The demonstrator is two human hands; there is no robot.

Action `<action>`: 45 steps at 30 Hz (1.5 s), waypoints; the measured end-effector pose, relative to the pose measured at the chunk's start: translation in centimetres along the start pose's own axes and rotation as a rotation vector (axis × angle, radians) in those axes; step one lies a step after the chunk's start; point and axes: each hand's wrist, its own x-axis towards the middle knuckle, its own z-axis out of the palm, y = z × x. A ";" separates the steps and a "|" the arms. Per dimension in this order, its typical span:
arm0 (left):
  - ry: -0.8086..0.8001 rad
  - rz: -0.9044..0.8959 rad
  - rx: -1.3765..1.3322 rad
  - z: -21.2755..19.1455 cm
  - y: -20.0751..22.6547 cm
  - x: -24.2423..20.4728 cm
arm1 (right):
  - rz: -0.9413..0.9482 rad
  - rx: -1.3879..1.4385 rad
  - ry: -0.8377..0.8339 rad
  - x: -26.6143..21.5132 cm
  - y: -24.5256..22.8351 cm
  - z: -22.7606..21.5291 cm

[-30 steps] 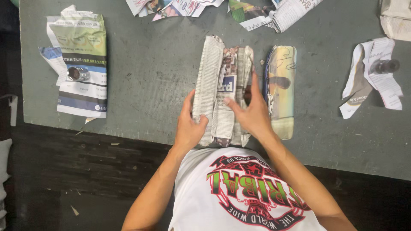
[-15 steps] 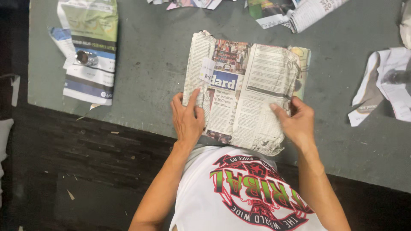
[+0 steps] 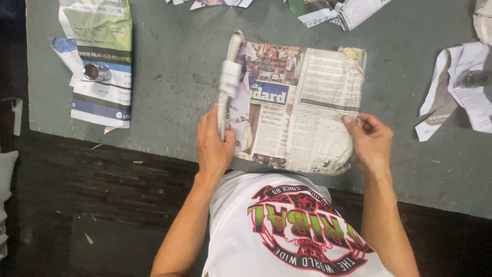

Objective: The person wraps a small cylindrical object with newspaper, folds the paper around it, and secures it with a padlock. They then handle additional newspaper pieces, folding and arranging them on the table.

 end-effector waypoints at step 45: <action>-0.160 -0.249 -0.646 1.5 2.3 -2.4 | -0.209 -0.493 -0.480 -4.5 -3.1 13.6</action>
